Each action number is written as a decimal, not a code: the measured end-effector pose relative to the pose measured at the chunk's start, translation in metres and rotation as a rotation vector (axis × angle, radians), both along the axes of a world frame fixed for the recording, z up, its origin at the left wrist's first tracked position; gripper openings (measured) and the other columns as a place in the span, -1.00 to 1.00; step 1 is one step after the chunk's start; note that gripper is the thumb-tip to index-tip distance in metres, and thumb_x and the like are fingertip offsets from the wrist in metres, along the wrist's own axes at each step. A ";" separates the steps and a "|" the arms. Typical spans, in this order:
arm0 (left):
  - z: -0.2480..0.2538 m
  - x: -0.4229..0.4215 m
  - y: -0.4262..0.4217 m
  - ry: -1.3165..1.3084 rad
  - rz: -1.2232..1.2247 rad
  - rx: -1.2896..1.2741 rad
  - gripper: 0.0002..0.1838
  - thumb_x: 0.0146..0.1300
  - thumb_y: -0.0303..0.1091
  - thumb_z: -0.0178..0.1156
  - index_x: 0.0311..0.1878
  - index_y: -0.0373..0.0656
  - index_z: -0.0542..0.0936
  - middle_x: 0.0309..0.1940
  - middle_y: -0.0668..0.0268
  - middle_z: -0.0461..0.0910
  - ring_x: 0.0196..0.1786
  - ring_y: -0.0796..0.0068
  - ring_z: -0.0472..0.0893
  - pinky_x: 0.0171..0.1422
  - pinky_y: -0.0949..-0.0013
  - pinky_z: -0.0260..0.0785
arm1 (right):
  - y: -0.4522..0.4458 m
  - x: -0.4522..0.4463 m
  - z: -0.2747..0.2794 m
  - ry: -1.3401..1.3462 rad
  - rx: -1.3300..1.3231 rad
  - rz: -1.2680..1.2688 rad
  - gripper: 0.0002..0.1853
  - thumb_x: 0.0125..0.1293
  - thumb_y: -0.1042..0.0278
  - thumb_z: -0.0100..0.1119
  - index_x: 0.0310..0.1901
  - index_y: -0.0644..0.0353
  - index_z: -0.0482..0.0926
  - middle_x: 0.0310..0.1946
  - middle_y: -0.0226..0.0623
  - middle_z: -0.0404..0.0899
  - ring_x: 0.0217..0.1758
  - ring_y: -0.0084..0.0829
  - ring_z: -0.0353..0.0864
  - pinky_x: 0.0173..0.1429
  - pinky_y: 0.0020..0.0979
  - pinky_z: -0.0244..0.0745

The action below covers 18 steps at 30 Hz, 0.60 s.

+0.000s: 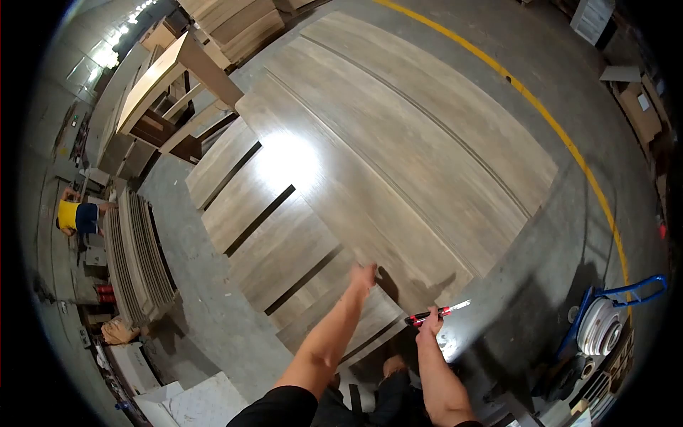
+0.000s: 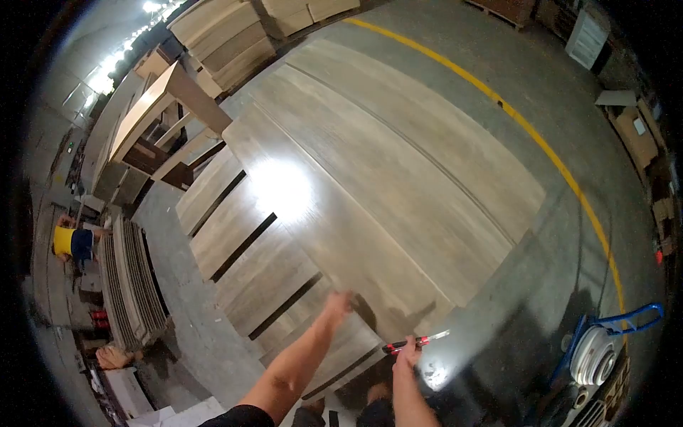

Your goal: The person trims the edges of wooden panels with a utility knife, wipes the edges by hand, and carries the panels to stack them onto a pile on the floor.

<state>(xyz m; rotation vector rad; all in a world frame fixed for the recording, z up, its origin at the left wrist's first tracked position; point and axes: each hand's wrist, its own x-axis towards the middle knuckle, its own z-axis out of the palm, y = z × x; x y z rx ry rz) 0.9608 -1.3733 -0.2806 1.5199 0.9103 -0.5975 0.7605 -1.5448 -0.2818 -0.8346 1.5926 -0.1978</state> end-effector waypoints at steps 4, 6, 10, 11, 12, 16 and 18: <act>0.035 -0.010 -0.002 -0.004 -0.084 -0.149 -0.67 0.26 -0.33 0.31 -0.03 -0.36 0.55 -0.38 0.12 0.62 -0.46 0.28 0.58 -0.48 0.18 0.40 | -0.011 -0.020 -0.065 0.014 -0.044 0.098 -0.62 0.13 0.14 0.32 -0.09 0.13 0.49 -0.37 -0.28 0.50 -0.46 -0.28 0.58 -0.48 -0.22 0.57; -0.016 -0.034 0.015 -0.178 -0.476 -0.024 -0.61 0.28 -0.25 0.29 0.02 -0.38 0.58 -0.24 0.02 0.66 -0.25 0.13 0.66 -0.24 0.12 0.50 | -0.015 -0.017 -0.045 -0.080 -0.014 0.065 -0.62 0.12 0.11 0.34 -0.10 0.10 0.50 -0.36 -0.30 0.53 -0.46 -0.30 0.58 -0.48 -0.25 0.54; -0.035 -0.127 0.043 -0.157 -1.040 0.403 -0.36 0.34 0.12 0.16 0.14 -0.34 0.60 0.12 -0.23 0.61 0.20 -0.20 0.59 0.30 -0.05 0.45 | -0.019 -0.038 -0.007 -0.137 0.022 0.011 -0.73 0.19 0.20 0.32 -0.14 0.05 0.50 -0.34 -0.35 0.59 -0.47 -0.36 0.57 -0.51 -0.29 0.49; 0.072 -0.140 0.040 -0.032 -0.827 0.291 -0.36 0.34 0.16 0.15 0.13 -0.29 0.60 0.10 -0.19 0.62 0.19 -0.23 0.58 0.30 -0.05 0.45 | -0.027 -0.070 -0.083 -0.216 -0.156 -0.069 -0.79 0.23 0.28 0.30 -0.16 0.04 0.49 -0.37 -0.37 0.58 -0.50 -0.39 0.56 -0.56 -0.28 0.46; 0.065 -0.177 0.056 -0.140 -0.938 0.286 -0.38 0.36 0.18 0.12 0.11 -0.25 0.62 0.06 -0.14 0.65 0.17 -0.23 0.59 0.28 -0.06 0.45 | -0.027 -0.092 -0.096 -0.275 -0.185 -0.035 -0.85 0.28 0.35 0.24 -0.17 0.04 0.48 -0.41 -0.38 0.56 -0.54 -0.43 0.52 -0.57 -0.29 0.45; 0.021 -0.315 0.134 -0.195 -1.076 0.057 -0.47 0.42 0.14 0.07 0.15 -0.10 0.65 0.00 -0.04 0.71 0.09 -0.17 0.64 0.21 0.02 0.47 | -0.008 -0.136 0.037 -0.089 -0.159 0.348 -0.94 0.42 0.39 0.13 -0.23 0.05 0.46 -0.53 -0.41 0.50 -0.62 -0.55 0.44 -0.51 -0.33 0.45; 0.021 -0.368 0.182 -0.275 -1.178 0.185 -0.46 0.42 0.15 0.10 0.21 -0.08 0.62 -0.09 0.04 0.74 -0.04 0.06 0.70 0.02 0.12 0.52 | 0.012 -0.162 0.099 -0.015 -0.089 0.507 -0.79 0.45 0.15 0.17 -0.24 0.10 0.56 -0.53 -0.38 0.54 -0.59 -0.50 0.48 -0.50 -0.31 0.43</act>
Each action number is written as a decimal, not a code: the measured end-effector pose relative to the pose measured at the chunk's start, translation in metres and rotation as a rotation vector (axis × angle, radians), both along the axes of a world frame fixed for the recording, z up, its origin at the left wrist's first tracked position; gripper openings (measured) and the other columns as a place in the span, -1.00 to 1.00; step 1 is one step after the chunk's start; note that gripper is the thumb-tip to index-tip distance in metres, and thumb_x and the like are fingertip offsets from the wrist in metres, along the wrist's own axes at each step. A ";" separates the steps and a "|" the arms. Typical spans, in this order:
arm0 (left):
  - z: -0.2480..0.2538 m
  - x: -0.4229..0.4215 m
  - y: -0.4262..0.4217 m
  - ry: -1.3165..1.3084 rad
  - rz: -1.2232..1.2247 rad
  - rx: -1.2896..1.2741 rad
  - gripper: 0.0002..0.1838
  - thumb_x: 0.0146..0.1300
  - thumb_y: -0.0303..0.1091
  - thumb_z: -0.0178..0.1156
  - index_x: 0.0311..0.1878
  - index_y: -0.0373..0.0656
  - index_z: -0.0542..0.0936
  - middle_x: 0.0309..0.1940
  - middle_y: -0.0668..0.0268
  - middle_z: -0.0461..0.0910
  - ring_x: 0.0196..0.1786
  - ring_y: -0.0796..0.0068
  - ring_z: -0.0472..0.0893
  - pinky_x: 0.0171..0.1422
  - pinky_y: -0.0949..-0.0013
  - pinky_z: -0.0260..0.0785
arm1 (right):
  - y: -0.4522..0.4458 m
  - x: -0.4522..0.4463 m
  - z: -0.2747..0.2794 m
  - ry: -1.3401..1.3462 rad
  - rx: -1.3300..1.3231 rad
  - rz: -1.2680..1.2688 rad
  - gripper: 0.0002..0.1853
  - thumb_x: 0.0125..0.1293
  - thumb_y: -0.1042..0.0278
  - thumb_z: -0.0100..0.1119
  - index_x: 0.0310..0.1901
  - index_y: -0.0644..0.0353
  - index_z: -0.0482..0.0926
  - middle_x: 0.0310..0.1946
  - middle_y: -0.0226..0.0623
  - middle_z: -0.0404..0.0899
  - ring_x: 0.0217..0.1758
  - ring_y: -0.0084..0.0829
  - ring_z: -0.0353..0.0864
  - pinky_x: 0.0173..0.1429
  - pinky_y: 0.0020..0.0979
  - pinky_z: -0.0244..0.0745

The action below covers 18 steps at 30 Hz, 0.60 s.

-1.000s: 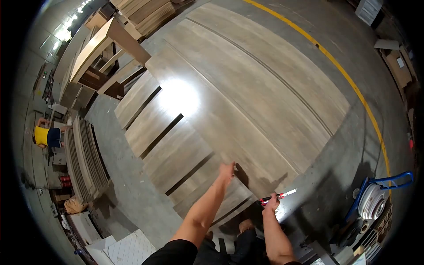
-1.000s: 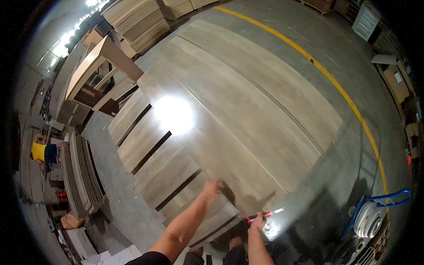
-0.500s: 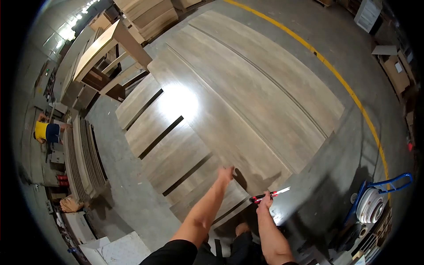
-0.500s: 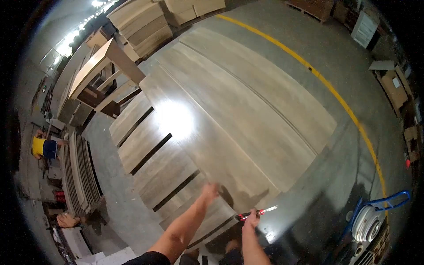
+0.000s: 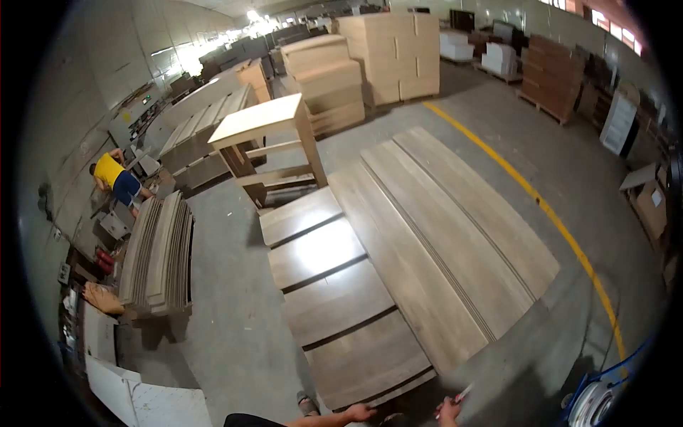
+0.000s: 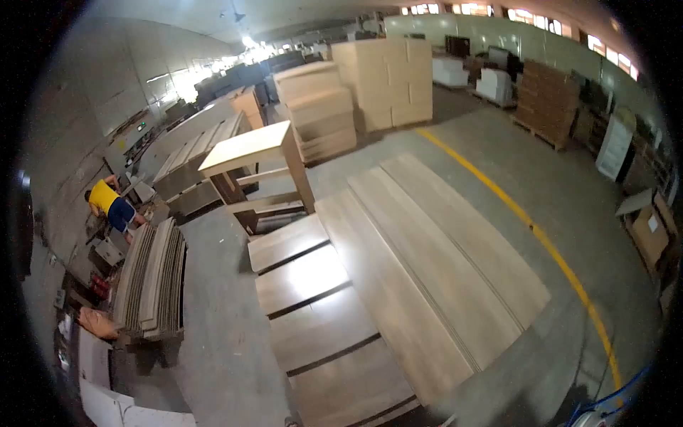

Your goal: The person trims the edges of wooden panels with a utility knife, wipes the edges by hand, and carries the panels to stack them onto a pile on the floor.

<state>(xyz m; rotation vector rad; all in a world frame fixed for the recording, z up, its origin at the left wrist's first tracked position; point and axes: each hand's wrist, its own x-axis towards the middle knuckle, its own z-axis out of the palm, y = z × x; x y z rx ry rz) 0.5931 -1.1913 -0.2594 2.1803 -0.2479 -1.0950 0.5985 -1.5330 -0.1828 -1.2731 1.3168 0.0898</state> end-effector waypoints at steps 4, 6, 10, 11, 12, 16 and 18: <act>0.024 -0.047 0.108 0.186 0.059 0.207 -0.48 0.34 0.10 0.20 0.13 -0.10 0.70 0.07 0.03 0.70 0.04 0.06 0.67 0.17 0.02 0.49 | 0.070 -0.017 0.076 0.060 -0.001 0.258 -0.64 0.44 -0.07 0.20 -0.08 0.07 0.49 -0.54 -0.35 0.58 -0.58 -0.45 0.51 -0.55 -0.26 0.41; 0.019 -0.061 0.158 0.074 0.169 0.198 -0.44 0.35 0.13 0.20 0.19 -0.11 0.67 0.09 0.01 0.69 0.02 0.06 0.68 0.17 0.02 0.49 | 0.118 -0.021 0.069 0.032 -0.024 0.336 -0.58 0.43 -0.10 0.21 0.04 0.04 0.40 -0.55 -0.34 0.58 -0.59 -0.44 0.50 -0.55 -0.25 0.41; 0.078 -0.043 0.272 0.267 0.523 -0.138 -0.39 0.37 0.15 0.17 0.33 -0.05 0.58 0.18 -0.03 0.64 0.19 0.03 0.62 0.31 -0.04 0.41 | 0.263 -0.006 0.041 -0.020 0.017 0.570 -0.39 0.41 -0.15 0.23 0.28 -0.03 0.22 -0.55 -0.33 0.58 -0.62 -0.43 0.49 -0.57 -0.23 0.43; 0.122 -0.039 0.301 0.294 0.632 -0.209 -0.37 0.38 0.15 0.16 0.36 -0.04 0.56 0.21 -0.04 0.63 0.24 0.03 0.61 0.35 -0.06 0.40 | 0.310 0.000 0.030 -0.035 0.053 0.657 -0.33 0.40 -0.17 0.24 0.34 -0.05 0.17 -0.55 -0.33 0.59 -0.63 -0.42 0.49 -0.58 -0.23 0.43; 0.033 -0.042 0.330 0.341 0.656 -0.182 -0.50 0.44 0.12 0.14 0.20 -0.04 0.63 -0.15 0.30 0.73 -0.12 0.43 0.68 -0.16 0.30 0.48 | 0.358 0.005 0.024 -0.041 0.107 0.752 -0.27 0.40 -0.18 0.24 0.40 -0.07 0.12 -0.55 -0.33 0.59 -0.64 -0.42 0.48 -0.58 -0.22 0.43; 0.091 -0.071 0.459 0.416 1.267 -0.605 -0.69 0.47 -0.03 0.19 0.08 0.00 0.63 -0.11 0.48 0.69 -0.14 0.57 0.63 -0.17 0.40 0.45 | 0.562 0.005 -0.051 -0.016 0.504 1.280 -0.03 0.37 -0.23 0.26 0.64 -0.14 -0.06 -0.56 -0.32 0.59 -0.67 -0.41 0.47 -0.60 -0.20 0.45; 0.136 -0.085 0.509 0.356 1.462 -0.802 -0.74 0.48 -0.09 0.18 0.00 -0.05 0.64 -0.08 0.42 0.70 -0.13 0.53 0.66 -0.12 0.40 0.49 | 0.657 0.007 0.065 0.040 0.660 1.484 -0.54 0.53 -0.05 0.14 0.13 0.23 0.58 -0.26 -0.36 0.65 -0.36 -0.50 0.60 -0.23 -0.42 0.55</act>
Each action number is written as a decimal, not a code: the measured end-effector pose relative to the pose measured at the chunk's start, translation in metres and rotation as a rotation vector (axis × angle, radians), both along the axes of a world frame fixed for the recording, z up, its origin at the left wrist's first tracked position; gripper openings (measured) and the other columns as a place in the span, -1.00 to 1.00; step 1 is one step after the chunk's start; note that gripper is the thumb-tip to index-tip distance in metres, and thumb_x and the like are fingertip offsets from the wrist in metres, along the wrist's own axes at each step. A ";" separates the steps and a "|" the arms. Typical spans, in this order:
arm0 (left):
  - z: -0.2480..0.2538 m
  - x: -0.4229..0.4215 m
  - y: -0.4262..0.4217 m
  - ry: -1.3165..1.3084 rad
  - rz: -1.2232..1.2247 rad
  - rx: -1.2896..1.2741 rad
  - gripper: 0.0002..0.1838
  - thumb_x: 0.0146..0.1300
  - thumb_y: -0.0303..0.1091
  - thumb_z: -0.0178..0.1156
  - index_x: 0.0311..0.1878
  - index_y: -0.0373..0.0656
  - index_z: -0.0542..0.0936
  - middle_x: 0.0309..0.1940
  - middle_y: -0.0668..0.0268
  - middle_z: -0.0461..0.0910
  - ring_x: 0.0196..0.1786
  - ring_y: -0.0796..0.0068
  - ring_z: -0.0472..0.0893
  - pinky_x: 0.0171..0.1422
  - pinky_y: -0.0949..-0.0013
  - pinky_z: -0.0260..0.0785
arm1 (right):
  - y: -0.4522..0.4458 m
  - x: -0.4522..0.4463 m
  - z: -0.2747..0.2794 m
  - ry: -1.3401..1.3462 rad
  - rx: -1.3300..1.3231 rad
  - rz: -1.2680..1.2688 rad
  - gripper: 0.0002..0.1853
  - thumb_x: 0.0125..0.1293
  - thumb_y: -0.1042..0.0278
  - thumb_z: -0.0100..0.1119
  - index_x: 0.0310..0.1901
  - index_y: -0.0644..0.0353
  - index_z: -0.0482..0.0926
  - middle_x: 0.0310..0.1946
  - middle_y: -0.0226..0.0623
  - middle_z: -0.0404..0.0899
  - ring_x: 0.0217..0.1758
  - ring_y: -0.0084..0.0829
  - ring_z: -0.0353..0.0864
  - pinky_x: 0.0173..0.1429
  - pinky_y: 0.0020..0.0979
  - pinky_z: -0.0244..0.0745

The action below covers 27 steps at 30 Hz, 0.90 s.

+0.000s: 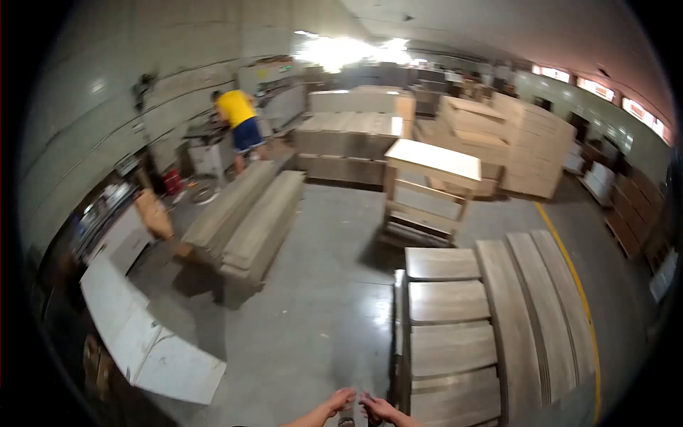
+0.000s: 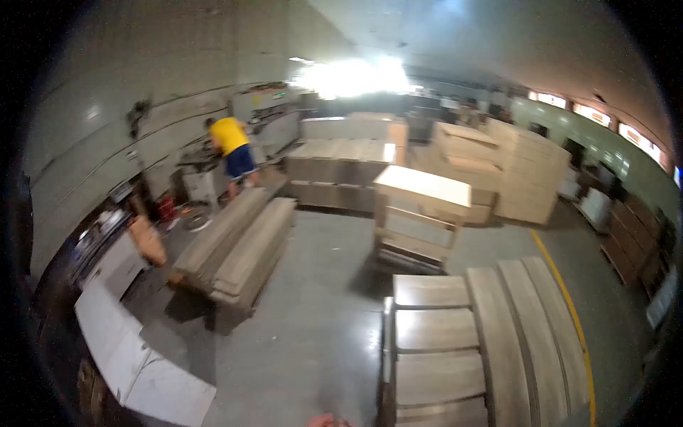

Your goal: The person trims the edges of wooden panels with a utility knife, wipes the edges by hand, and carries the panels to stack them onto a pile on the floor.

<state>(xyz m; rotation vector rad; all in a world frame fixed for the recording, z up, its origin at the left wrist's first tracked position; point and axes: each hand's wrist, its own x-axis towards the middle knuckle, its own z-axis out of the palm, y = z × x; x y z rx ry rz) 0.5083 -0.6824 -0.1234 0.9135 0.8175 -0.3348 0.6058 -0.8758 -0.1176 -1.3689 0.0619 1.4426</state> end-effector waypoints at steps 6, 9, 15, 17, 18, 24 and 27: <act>0.151 -0.047 0.081 -0.144 0.517 0.133 -0.68 0.52 -0.16 0.15 -0.16 -0.26 0.66 -0.13 0.24 0.73 -0.06 0.39 0.72 0.09 0.22 0.60 | 0.152 0.012 0.165 -0.025 0.079 0.678 -0.55 0.59 -0.11 0.02 0.11 0.13 0.58 -0.33 -0.41 0.63 -0.40 -0.56 0.57 -0.45 -0.46 0.40; 0.163 -0.050 0.115 -0.087 0.667 0.155 -0.68 0.52 -0.16 0.17 -0.09 -0.29 0.65 -0.17 0.21 0.72 -0.13 0.39 0.73 0.06 0.26 0.62 | 0.189 0.022 0.193 0.015 0.068 0.698 -0.44 0.52 -0.22 0.10 0.15 0.18 0.58 -0.43 -0.52 0.48 -0.49 -0.63 0.34 -0.44 -0.56 0.20; 0.139 -0.024 0.201 -0.068 0.675 0.335 -0.69 0.49 -0.17 0.23 -0.11 -0.31 0.65 -0.31 0.23 0.72 -0.25 0.47 0.74 -0.10 0.39 0.62 | 0.282 0.086 0.192 0.091 0.073 0.671 -0.55 0.52 -0.09 0.16 0.13 0.15 0.55 -0.39 -0.43 0.60 -0.43 -0.50 0.63 -0.49 -0.40 0.43; 0.114 -0.017 0.232 0.048 0.730 0.420 -0.62 0.50 -0.11 0.19 -0.18 -0.32 0.64 -0.35 0.24 0.72 -0.30 0.47 0.73 -0.16 0.39 0.59 | 0.323 0.123 0.161 0.104 0.095 0.518 -0.59 0.51 -0.07 0.17 0.13 0.09 0.54 -0.38 -0.41 0.61 -0.43 -0.47 0.63 -0.49 -0.38 0.44; 0.112 -0.018 0.245 0.100 0.759 0.457 -0.61 0.51 -0.10 0.18 -0.19 -0.32 0.64 -0.36 0.24 0.72 -0.32 0.47 0.72 -0.17 0.39 0.58 | 0.355 0.141 0.157 0.089 0.086 0.473 -0.62 0.51 -0.08 0.16 0.15 -0.02 0.51 -0.39 -0.40 0.62 -0.47 -0.45 0.61 -0.49 -0.36 0.45; 0.103 -0.060 0.311 0.252 1.174 0.437 -0.68 0.51 -0.18 0.15 -0.17 -0.30 0.63 -0.35 0.25 0.70 -0.35 0.43 0.70 -0.24 0.34 0.56 | 0.558 0.220 0.183 -0.066 0.232 0.352 -0.61 0.48 -0.01 0.19 0.04 0.18 0.52 -0.35 -0.35 0.57 -0.36 -0.47 0.58 -0.28 -0.41 0.49; 0.027 -0.091 0.335 0.219 1.338 0.471 -0.73 0.50 -0.21 0.15 -0.13 -0.27 0.62 -0.35 0.24 0.71 -0.35 0.43 0.70 -0.30 0.35 0.53 | 0.659 0.224 0.189 -0.075 0.224 0.277 -0.65 0.48 0.06 0.19 0.02 0.21 0.52 -0.37 -0.35 0.56 -0.38 -0.46 0.58 -0.31 -0.43 0.49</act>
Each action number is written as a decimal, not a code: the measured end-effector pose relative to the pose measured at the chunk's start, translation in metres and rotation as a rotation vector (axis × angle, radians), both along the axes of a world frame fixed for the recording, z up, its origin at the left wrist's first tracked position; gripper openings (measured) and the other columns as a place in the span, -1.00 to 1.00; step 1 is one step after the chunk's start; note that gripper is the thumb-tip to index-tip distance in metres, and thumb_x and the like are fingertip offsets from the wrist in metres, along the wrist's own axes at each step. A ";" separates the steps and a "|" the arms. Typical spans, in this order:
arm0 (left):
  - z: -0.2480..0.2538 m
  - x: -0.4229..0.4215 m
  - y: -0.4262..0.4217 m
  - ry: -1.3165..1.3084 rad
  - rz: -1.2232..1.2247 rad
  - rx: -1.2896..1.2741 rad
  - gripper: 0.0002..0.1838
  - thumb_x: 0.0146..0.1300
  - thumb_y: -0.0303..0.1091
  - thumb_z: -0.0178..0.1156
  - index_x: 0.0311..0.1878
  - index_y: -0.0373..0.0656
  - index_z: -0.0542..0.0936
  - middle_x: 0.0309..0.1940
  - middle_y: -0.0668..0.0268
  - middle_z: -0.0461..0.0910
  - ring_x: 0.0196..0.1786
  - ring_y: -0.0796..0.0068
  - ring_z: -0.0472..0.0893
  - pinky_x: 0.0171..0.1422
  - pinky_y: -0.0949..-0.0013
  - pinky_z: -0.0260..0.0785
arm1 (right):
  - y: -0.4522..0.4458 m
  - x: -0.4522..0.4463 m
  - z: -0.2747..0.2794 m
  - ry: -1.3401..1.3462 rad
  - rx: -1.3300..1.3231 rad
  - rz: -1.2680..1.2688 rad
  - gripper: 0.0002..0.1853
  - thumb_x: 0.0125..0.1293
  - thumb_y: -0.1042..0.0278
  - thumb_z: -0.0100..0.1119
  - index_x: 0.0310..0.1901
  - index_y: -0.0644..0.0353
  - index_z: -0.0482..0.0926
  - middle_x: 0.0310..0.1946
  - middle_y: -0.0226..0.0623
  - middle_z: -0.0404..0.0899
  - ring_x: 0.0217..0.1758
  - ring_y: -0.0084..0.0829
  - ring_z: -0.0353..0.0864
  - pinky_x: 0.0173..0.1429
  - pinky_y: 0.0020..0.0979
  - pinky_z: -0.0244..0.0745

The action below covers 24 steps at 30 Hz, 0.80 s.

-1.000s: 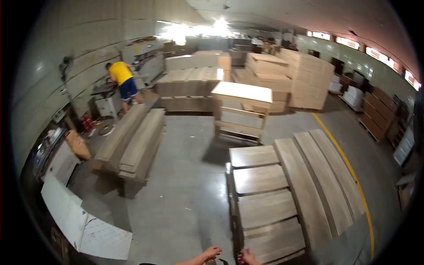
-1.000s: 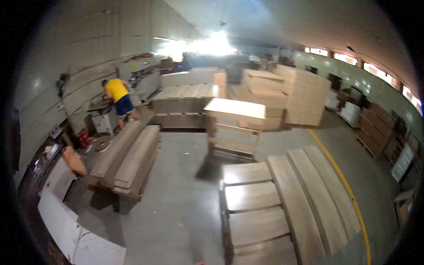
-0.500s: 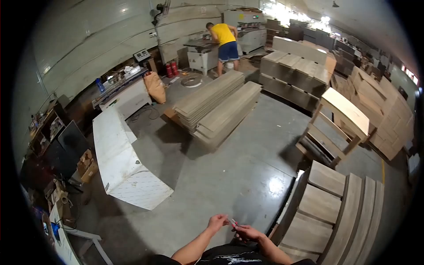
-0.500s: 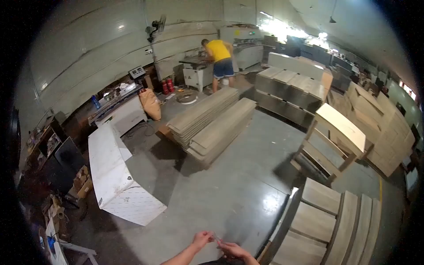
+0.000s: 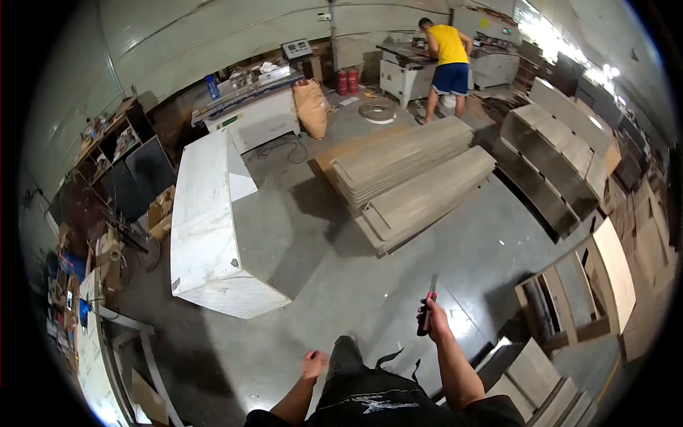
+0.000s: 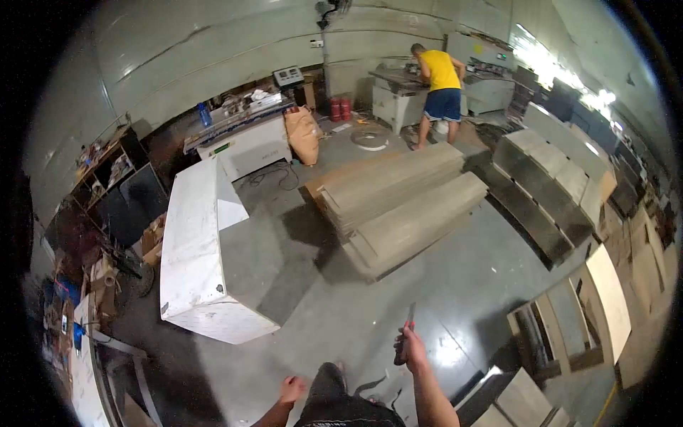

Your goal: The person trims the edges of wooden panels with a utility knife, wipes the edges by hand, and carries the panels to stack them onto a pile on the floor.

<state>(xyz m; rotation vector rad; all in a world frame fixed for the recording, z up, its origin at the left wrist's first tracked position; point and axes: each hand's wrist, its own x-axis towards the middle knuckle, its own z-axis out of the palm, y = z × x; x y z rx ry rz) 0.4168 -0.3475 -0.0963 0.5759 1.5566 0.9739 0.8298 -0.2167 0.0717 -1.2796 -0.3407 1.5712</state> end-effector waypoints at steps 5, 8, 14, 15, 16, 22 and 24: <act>0.008 0.007 0.100 -0.006 0.182 -0.316 -0.80 0.49 -0.24 0.14 -0.11 -0.19 0.59 -0.32 0.26 0.72 -0.38 0.44 0.70 -0.40 0.34 0.46 | 0.103 0.013 -0.117 -0.253 -0.099 -0.052 -0.80 0.42 0.28 0.27 -0.10 0.17 0.48 -0.42 -0.40 0.52 -0.44 -0.49 0.54 -0.34 -0.43 0.48; 0.008 0.001 0.195 -0.020 0.158 -0.242 -0.83 0.47 -0.23 0.17 -0.13 -0.13 0.58 -0.30 0.26 0.73 -0.42 0.45 0.67 -0.43 0.35 0.43 | 0.084 0.046 -0.250 -0.250 -0.239 -0.078 -0.74 0.37 0.20 0.30 -0.13 0.24 0.58 -0.43 -0.25 0.59 -0.45 -0.33 0.60 -0.41 -0.25 0.54; 0.054 -0.010 0.419 -0.177 0.025 -0.016 -0.84 0.44 -0.22 0.22 -0.12 -0.09 0.61 -0.27 0.32 0.72 -0.36 0.51 0.65 -0.35 0.42 0.42 | 0.118 0.033 -0.255 -0.255 -0.656 -0.012 -0.73 0.37 0.30 0.28 -0.07 0.37 0.65 -0.43 -0.16 0.67 -0.49 -0.29 0.63 -0.41 -0.21 0.51; 0.066 -0.010 0.454 -0.168 0.002 0.003 -0.84 0.44 -0.22 0.23 -0.12 -0.09 0.62 -0.27 0.33 0.71 -0.34 0.52 0.65 -0.33 0.44 0.42 | 0.129 0.022 -0.251 -0.389 -0.613 0.043 -0.71 0.37 0.29 0.28 -0.05 0.37 0.65 -0.42 -0.16 0.68 -0.47 -0.29 0.63 -0.40 -0.22 0.51; 0.077 -0.008 0.487 -0.155 -0.009 0.000 -0.84 0.43 -0.21 0.24 -0.11 -0.09 0.62 -0.26 0.35 0.71 -0.33 0.53 0.65 -0.32 0.45 0.41 | 0.149 0.014 -0.242 -0.524 -0.569 0.097 -0.70 0.37 0.27 0.28 -0.03 0.36 0.65 -0.41 -0.15 0.69 -0.46 -0.29 0.64 -0.38 -0.23 0.51; 0.078 -0.007 0.652 -0.020 -0.092 -0.138 -0.76 0.47 -0.14 0.23 -0.01 -0.10 0.60 -0.20 0.34 0.71 -0.27 0.56 0.66 -0.25 0.45 0.45 | 0.327 -0.038 -0.249 -0.355 -0.549 -0.137 -0.69 0.28 0.21 0.35 -0.17 0.35 0.65 -0.45 -0.26 0.67 -0.39 -0.34 0.66 -0.31 -0.27 0.54; 0.049 -0.017 0.686 -0.067 -0.137 -0.179 -0.75 0.48 -0.14 0.23 0.02 -0.10 0.59 -0.21 0.29 0.71 -0.29 0.48 0.67 -0.30 0.41 0.45 | 0.402 -0.049 -0.251 -0.286 -0.496 -0.216 -0.71 0.30 0.19 0.34 -0.22 0.30 0.61 -0.46 -0.28 0.63 -0.41 -0.37 0.64 -0.32 -0.28 0.52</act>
